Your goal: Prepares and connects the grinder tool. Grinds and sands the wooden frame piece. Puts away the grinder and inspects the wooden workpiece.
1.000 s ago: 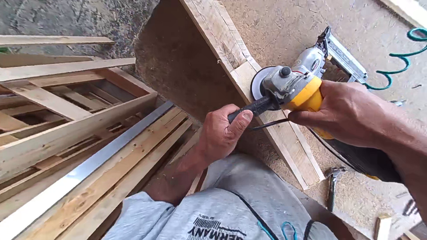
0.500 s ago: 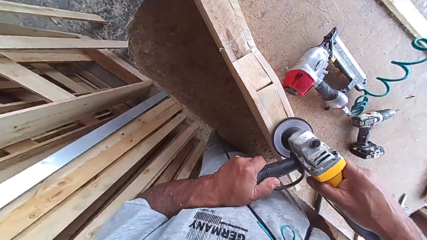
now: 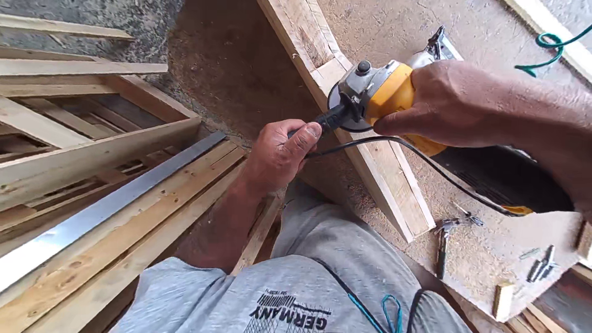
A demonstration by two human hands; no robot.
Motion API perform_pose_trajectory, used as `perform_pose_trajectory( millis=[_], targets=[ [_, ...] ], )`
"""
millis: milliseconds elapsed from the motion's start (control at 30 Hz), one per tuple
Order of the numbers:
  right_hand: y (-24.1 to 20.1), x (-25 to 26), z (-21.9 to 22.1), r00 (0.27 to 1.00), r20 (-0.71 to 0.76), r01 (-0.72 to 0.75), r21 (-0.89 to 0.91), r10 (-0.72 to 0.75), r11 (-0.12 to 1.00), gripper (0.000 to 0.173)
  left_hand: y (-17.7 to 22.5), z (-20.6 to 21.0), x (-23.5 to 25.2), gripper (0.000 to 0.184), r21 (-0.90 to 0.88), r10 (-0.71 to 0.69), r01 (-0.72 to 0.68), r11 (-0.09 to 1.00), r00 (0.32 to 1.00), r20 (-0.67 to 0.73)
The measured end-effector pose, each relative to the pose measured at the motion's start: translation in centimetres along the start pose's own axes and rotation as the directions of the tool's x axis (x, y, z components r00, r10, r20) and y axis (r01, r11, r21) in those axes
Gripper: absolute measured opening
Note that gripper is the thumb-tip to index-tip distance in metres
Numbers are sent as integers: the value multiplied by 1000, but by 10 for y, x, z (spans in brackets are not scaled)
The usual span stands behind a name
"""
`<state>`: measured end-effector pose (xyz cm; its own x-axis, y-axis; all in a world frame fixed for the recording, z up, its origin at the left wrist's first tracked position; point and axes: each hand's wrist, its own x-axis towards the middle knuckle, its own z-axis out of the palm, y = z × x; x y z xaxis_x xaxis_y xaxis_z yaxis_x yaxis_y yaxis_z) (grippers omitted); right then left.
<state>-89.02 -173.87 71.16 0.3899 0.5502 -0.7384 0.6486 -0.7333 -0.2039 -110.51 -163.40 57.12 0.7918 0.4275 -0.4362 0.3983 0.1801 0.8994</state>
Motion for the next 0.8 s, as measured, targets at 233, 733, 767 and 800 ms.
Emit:
perform_pose_trajectory(
  millis=[233,733,767,800],
  targets=[
    [151,-104,116,999,11,-44,15,43,999,53,-42,128,-108,55,276,179,-213,937,973,143],
    [354,-247,390,828,-549,307,271,-116,913,70,-132,333,-252,62,538,286,-361,762,932,222],
    [349,-240,391,810,-571,340,271,-135,900,70,-130,327,-254,63,555,299,-351,754,936,186],
    [343,-232,390,797,-583,371,268,-157,889,71,-130,321,-256,64,564,312,-340,753,938,148]
  ],
)
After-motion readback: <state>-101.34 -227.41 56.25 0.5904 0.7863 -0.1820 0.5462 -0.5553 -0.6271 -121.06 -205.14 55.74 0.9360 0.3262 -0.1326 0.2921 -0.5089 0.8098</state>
